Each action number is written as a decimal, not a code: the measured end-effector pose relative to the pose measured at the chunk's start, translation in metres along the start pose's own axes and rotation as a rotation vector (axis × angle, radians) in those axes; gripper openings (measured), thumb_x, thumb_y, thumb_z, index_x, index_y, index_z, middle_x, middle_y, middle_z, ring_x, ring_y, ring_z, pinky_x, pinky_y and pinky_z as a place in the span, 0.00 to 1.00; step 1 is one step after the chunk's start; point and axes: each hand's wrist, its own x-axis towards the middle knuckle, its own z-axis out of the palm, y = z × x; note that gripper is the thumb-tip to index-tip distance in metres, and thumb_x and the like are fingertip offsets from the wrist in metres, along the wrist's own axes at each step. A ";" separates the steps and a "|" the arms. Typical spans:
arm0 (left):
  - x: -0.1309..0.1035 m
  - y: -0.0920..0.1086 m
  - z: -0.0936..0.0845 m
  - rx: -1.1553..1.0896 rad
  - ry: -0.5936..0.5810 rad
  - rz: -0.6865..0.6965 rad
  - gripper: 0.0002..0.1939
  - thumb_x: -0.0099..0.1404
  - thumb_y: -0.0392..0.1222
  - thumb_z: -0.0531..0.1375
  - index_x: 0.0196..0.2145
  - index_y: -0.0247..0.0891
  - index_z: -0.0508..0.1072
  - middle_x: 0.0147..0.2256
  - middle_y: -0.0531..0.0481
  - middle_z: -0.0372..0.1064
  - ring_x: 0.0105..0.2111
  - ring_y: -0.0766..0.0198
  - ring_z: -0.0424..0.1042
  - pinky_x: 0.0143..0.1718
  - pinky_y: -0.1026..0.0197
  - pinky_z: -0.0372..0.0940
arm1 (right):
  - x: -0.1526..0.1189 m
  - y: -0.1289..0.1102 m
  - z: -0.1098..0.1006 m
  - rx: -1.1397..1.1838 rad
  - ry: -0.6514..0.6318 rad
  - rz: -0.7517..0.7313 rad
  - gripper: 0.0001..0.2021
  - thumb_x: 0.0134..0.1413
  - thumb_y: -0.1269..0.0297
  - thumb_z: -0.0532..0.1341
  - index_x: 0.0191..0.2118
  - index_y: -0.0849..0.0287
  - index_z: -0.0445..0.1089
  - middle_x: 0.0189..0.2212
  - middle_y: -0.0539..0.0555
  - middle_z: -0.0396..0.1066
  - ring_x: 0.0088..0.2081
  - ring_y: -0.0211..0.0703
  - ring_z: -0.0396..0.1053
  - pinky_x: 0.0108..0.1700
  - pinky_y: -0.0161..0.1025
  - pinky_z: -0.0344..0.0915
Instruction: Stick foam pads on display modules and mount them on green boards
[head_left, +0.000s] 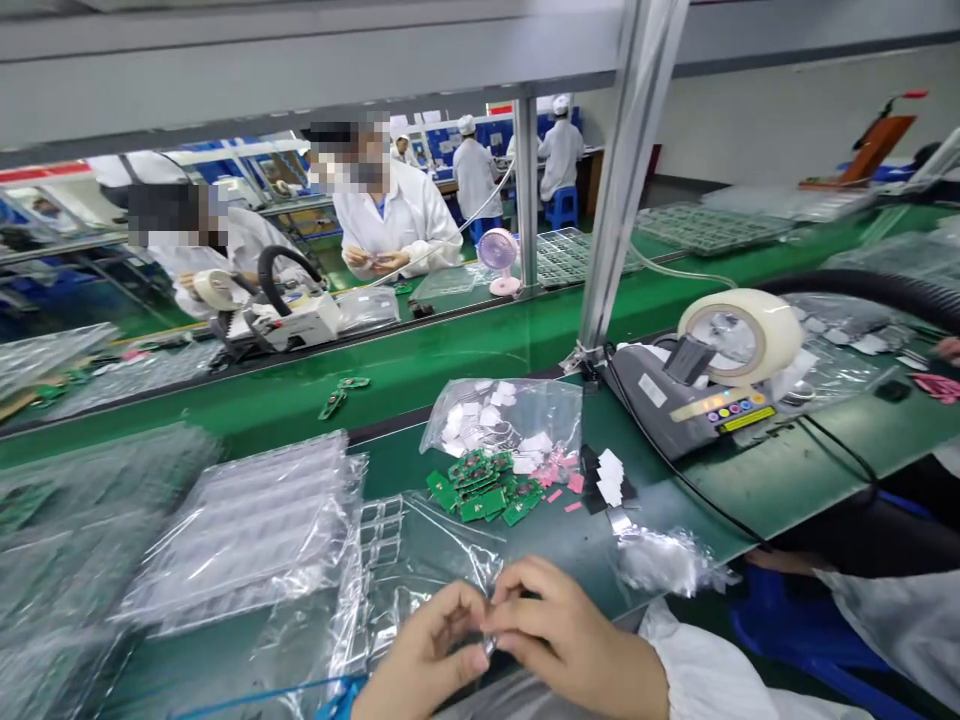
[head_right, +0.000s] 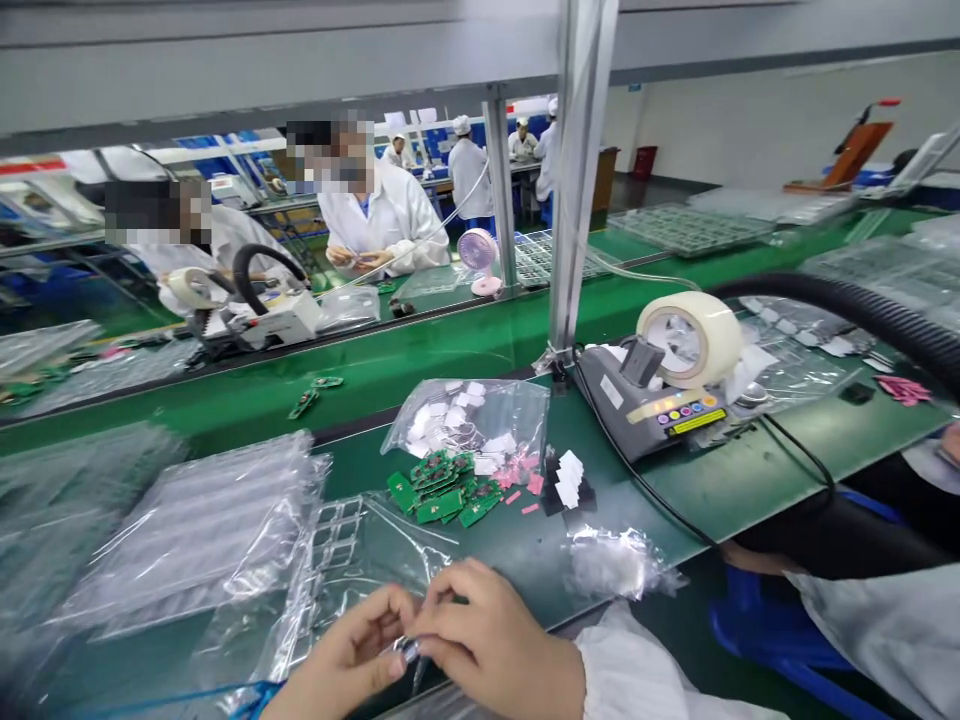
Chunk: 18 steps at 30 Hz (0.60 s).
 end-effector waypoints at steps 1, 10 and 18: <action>0.008 0.001 0.007 -0.091 -0.015 -0.017 0.16 0.45 0.48 0.68 0.30 0.40 0.70 0.29 0.52 0.68 0.33 0.63 0.67 0.36 0.62 0.60 | -0.003 0.001 -0.003 -0.003 0.037 0.013 0.08 0.59 0.68 0.54 0.38 0.56 0.71 0.36 0.53 0.66 0.39 0.38 0.64 0.43 0.37 0.64; 0.058 -0.003 0.070 -0.804 0.144 -0.281 0.20 0.45 0.41 0.70 0.35 0.35 0.71 0.27 0.50 0.72 0.27 0.68 0.71 0.33 0.64 0.66 | -0.045 0.027 -0.021 -0.469 0.313 0.099 0.08 0.60 0.67 0.52 0.37 0.54 0.69 0.33 0.52 0.68 0.35 0.39 0.65 0.38 0.37 0.62; 0.075 0.008 0.078 -0.668 0.332 -0.328 0.12 0.56 0.39 0.63 0.38 0.39 0.67 0.33 0.52 0.73 0.28 0.66 0.75 0.30 0.62 0.70 | -0.051 0.092 -0.056 -0.766 0.336 0.671 0.12 0.52 0.63 0.60 0.42 0.61 0.64 0.32 0.60 0.68 0.35 0.54 0.67 0.36 0.45 0.59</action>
